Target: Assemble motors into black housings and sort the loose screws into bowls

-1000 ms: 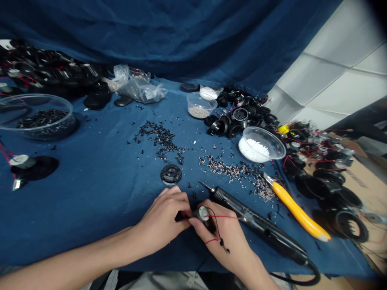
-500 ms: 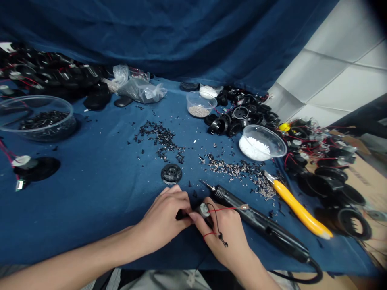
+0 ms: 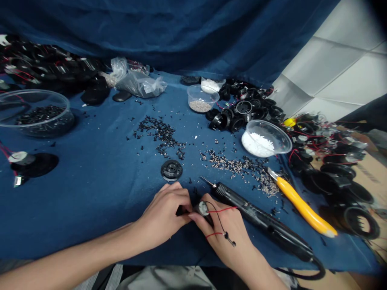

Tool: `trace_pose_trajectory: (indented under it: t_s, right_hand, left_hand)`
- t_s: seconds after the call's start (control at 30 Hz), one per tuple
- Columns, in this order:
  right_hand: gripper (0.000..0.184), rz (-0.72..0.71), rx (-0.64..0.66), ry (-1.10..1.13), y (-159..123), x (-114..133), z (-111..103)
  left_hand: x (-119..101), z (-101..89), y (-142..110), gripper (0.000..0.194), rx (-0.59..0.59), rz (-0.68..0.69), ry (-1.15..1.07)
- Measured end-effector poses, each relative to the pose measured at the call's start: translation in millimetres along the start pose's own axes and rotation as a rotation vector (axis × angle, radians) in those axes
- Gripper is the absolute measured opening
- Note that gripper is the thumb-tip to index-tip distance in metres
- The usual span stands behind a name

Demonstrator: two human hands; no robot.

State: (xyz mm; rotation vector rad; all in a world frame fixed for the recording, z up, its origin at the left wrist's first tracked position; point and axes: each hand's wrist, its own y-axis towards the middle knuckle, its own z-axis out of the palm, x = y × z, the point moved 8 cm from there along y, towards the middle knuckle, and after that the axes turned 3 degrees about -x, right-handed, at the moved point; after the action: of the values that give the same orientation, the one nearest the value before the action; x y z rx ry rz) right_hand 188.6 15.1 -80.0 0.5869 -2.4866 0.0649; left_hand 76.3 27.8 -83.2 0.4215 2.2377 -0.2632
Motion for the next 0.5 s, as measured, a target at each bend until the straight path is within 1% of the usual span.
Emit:
trace_pose_trajectory:
  t_s: [0.13,0.27,0.37,0.5]
  right_hand:
    - [0.026,-0.012,0.002,0.027,-0.1,1.7,-2.0]
    - [0.028,-0.024,-0.008,-0.020,0.2,3.2,-3.0]
    - [0.030,-0.028,-0.030,-0.036,1.6,3.4,-4.0]
    - [0.032,-0.018,-0.023,-0.101,3.1,2.0,-2.4]
  left_hand:
    - [-1.1,-0.5,0.4,0.020,0.009,-0.011,0.010]
    - [-0.4,0.0,1.7,0.018,0.017,-0.017,0.030]
    - [-1.2,-1.0,2.3,0.018,-0.004,0.020,0.027]
    - [-3.3,-5.2,2.3,0.020,-0.031,0.083,0.035]
